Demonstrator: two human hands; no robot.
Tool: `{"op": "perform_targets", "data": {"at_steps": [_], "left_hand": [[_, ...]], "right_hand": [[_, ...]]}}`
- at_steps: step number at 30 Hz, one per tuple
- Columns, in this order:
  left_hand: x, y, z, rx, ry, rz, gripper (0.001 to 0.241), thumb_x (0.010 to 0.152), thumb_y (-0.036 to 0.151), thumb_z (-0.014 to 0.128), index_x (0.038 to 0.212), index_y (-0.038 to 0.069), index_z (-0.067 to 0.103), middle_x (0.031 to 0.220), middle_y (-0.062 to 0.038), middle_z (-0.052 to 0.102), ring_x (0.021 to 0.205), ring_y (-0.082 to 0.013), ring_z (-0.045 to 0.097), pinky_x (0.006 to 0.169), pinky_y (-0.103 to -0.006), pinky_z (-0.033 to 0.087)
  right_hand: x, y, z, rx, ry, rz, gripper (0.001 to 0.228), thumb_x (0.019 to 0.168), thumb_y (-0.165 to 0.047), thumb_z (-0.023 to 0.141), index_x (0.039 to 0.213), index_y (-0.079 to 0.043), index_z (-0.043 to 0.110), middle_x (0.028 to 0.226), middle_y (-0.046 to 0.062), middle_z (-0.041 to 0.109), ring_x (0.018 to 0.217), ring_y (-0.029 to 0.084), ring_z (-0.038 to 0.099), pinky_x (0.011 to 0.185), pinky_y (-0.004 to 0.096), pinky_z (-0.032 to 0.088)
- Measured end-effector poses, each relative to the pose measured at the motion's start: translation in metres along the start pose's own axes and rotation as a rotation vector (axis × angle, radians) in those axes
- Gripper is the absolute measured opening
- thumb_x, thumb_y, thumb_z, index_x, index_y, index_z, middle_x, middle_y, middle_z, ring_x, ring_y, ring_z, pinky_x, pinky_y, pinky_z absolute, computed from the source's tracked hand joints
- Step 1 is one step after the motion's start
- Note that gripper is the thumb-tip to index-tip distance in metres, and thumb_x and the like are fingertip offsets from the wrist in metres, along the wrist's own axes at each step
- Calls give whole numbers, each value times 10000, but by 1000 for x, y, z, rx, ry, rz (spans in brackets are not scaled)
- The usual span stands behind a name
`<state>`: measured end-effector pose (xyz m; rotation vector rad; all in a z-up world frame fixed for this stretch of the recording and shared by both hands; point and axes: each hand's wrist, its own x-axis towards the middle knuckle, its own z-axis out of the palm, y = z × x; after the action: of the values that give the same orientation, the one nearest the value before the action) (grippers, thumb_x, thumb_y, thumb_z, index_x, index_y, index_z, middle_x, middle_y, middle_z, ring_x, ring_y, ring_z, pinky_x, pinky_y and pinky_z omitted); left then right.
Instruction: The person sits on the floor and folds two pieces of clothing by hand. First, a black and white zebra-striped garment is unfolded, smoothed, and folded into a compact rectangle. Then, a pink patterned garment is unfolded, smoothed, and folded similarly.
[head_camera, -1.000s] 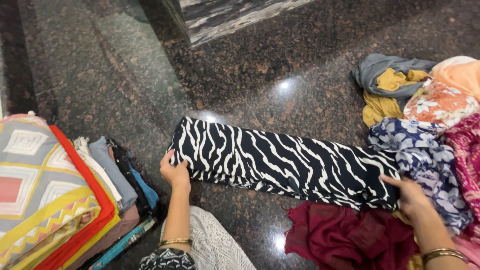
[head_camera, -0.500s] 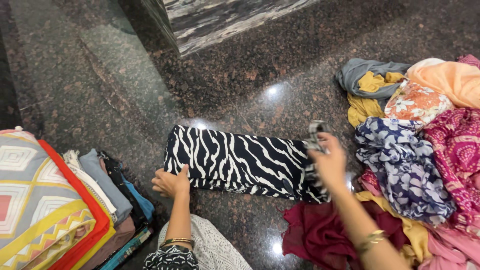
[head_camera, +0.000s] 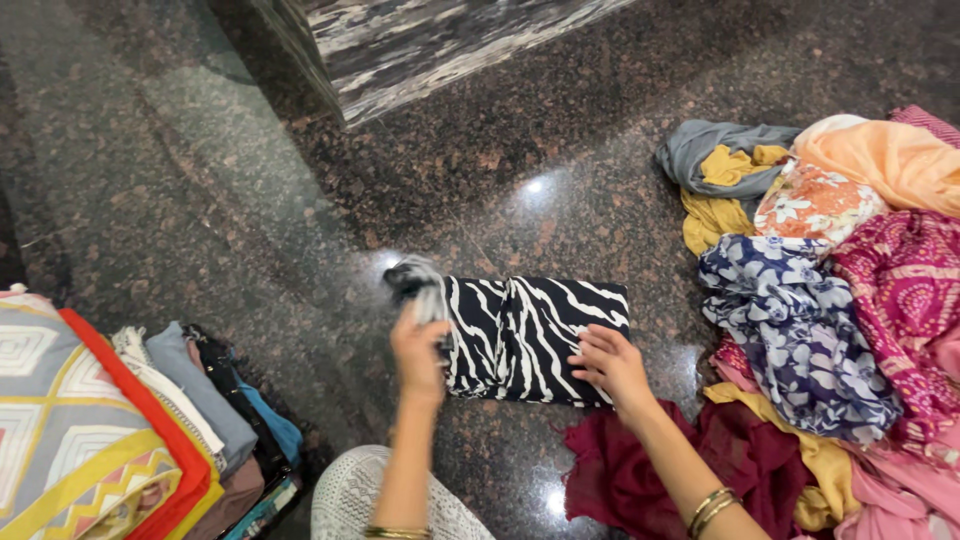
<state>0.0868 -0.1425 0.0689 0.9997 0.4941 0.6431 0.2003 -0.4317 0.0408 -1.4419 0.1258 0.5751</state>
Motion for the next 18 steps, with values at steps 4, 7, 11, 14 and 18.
{"op": "perform_targets", "data": {"at_steps": [4, 7, 11, 14, 18], "left_hand": [[-60, -31, 99, 845, -341, 339, 469, 750, 115, 734, 1200, 5, 657, 1557, -166, 522, 1483, -394, 353, 1209, -494, 281], [-94, -43, 128, 1121, -634, 32, 592, 808, 286, 780, 1325, 77, 581, 1638, -130, 328, 1518, -458, 84, 1188, -625, 72], [-109, -49, 126, 1010, -674, 103, 775, 842, 378, 785, 1471, 60, 464, 1638, -155, 302, 1527, -443, 80, 1188, -625, 63], [-105, -52, 108, 709, -596, 198, 650, 941, 379, 660, 1487, 67, 494, 1632, -129, 391, 1574, -397, 231, 1251, -563, 240], [-87, -55, 83, 1119, -516, 369, 510, 970, 340, 658, 1427, 129, 581, 1615, -107, 414, 1553, -388, 248, 1224, -621, 193]], "right_hand": [[-10, -13, -18, 273, 34, 127, 568, 955, -359, 556, 1405, -18, 496, 1381, 178, 628, 990, 288, 735, 849, 408, 582], [-12, -16, -24, 380, 60, 198, 608, 967, -448, 526, 1391, -13, 524, 1332, 159, 643, 1054, 267, 706, 902, 411, 549], [-3, -12, -24, -14, 14, 15, 512, 869, -33, 735, 1349, 69, 588, 1245, 173, 692, 1087, 257, 658, 940, 368, 524], [7, -10, -25, -152, 5, -223, 606, 743, 89, 696, 1329, 15, 560, 1242, 126, 698, 1090, 218, 658, 920, 330, 523], [14, -6, -33, -260, 191, -398, 629, 764, -3, 709, 1371, -7, 544, 1281, 120, 681, 1148, 198, 649, 978, 302, 490]]}}
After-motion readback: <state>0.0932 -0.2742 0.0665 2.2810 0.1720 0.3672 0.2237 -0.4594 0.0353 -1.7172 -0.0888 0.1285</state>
